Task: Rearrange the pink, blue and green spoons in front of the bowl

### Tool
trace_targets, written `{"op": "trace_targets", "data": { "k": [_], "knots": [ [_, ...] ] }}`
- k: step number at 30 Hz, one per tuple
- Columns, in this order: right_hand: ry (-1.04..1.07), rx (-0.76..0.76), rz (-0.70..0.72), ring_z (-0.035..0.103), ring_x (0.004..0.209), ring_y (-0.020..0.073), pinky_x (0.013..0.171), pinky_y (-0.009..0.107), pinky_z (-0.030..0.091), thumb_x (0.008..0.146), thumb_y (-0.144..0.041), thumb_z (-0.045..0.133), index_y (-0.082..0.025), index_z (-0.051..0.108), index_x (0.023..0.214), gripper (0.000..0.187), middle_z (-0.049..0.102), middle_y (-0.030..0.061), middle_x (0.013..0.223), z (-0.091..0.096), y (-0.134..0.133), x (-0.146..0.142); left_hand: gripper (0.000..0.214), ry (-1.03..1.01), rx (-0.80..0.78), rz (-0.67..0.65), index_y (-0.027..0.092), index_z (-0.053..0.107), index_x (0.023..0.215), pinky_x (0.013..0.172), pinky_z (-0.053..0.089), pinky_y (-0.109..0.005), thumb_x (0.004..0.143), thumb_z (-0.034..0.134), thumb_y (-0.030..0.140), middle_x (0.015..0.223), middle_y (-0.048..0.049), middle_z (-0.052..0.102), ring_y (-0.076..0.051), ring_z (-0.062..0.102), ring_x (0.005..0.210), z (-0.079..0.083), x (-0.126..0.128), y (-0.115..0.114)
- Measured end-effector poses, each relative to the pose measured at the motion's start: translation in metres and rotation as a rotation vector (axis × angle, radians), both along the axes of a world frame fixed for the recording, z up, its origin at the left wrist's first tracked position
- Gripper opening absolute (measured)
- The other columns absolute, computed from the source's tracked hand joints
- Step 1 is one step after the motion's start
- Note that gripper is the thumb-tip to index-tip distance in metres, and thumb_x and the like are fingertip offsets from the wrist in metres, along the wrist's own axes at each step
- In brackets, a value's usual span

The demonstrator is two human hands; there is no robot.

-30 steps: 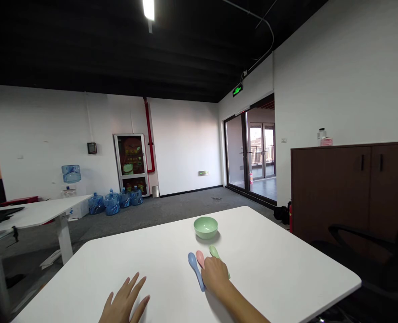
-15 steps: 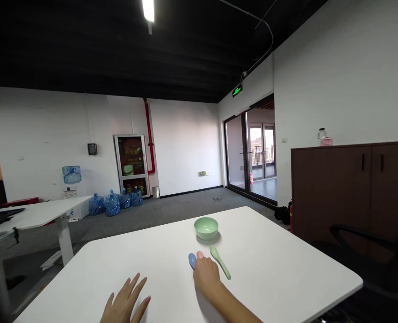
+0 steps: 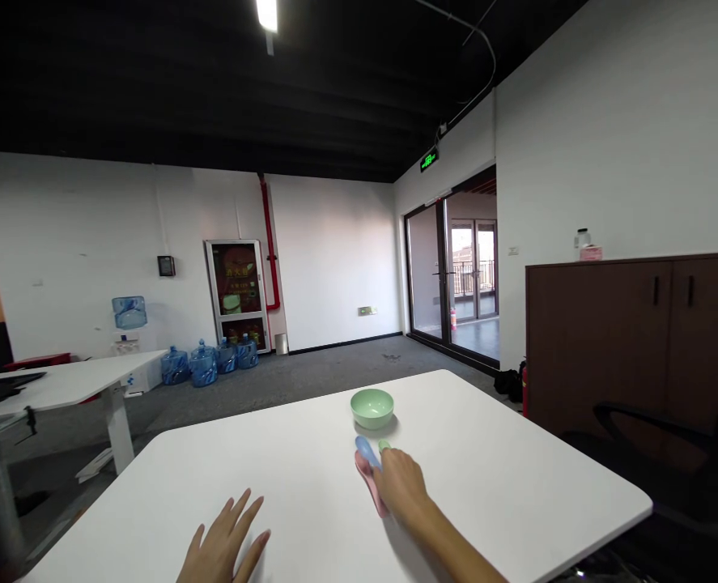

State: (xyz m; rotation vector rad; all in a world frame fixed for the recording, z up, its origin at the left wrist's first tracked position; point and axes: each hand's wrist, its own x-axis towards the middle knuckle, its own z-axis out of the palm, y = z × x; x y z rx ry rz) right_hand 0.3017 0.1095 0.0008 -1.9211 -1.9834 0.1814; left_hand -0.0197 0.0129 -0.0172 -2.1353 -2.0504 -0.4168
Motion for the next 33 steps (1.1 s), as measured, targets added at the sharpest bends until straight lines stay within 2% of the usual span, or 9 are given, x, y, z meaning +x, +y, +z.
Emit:
{"op": "trace_targets", "data": {
  "k": [3,6,11,18,25,33],
  "knots": [
    [-0.075,0.014,-0.064,0.069,0.083,0.0220,0.063,0.030,0.029,0.098,-0.023,0.047,-0.015,0.069,0.092,0.025,0.074,0.0132,0.096,0.001,0.011,0.036,0.054,0.005,-0.023,0.009,0.033,0.049,0.149,0.119,0.039,-0.061,0.099,0.035,0.044,0.162,-0.0047,0.046,-0.032,0.039,0.151,0.005,0.004,-0.001],
    [-0.137,0.004,-0.117,0.070,0.087,0.0236,0.063,0.031,0.027,0.099,-0.019,0.045,-0.013,0.070,0.093,0.026,0.074,0.0151,0.100,-0.005,0.025,0.067,0.055,0.009,-0.047,0.017,0.032,0.048,0.150,0.120,0.037,-0.061,0.098,0.034,0.044,0.163,-0.0040,0.044,-0.032,0.038,0.152,0.007,0.007,-0.001],
    [-0.196,-0.008,-0.153,0.070,0.092,0.0267,0.063,0.032,0.026,0.099,-0.013,0.041,-0.011,0.071,0.098,0.030,0.073,0.0174,0.104,-0.022,0.040,0.098,0.055,-0.020,-0.034,0.004,0.033,0.048,0.150,0.120,0.037,-0.062,0.098,0.033,0.044,0.163,-0.0032,0.045,-0.032,0.038,0.152,0.003,0.007,0.002],
    [-0.187,-0.038,-0.172,0.070,0.090,0.0258,0.063,0.032,0.029,0.097,-0.013,0.041,-0.012,0.071,0.097,0.030,0.073,0.0165,0.104,-0.032,0.043,0.108,0.055,-0.019,-0.050,0.017,0.033,0.050,0.149,0.120,0.037,-0.061,0.097,0.035,0.044,0.162,-0.0032,0.046,-0.032,0.038,0.152,0.007,0.009,0.000],
    [-0.174,-0.046,-0.176,0.070,0.092,0.0261,0.064,0.032,0.029,0.097,-0.012,0.041,-0.012,0.070,0.097,0.029,0.073,0.0160,0.103,-0.033,0.041,0.108,0.055,-0.010,-0.049,0.018,0.032,0.050,0.149,0.120,0.038,-0.063,0.097,0.036,0.043,0.162,-0.0051,0.046,-0.033,0.039,0.152,0.011,0.012,0.001],
    [-0.176,-0.054,-0.182,0.070,0.092,0.0261,0.064,0.032,0.031,0.096,-0.011,0.041,-0.012,0.070,0.097,0.029,0.073,0.0168,0.102,-0.032,0.037,0.107,0.056,0.040,-0.142,0.051,0.031,0.045,0.152,0.123,0.034,-0.060,0.099,0.032,0.042,0.165,-0.0026,0.040,-0.031,0.033,0.154,0.024,0.019,-0.004]
  ]
}}
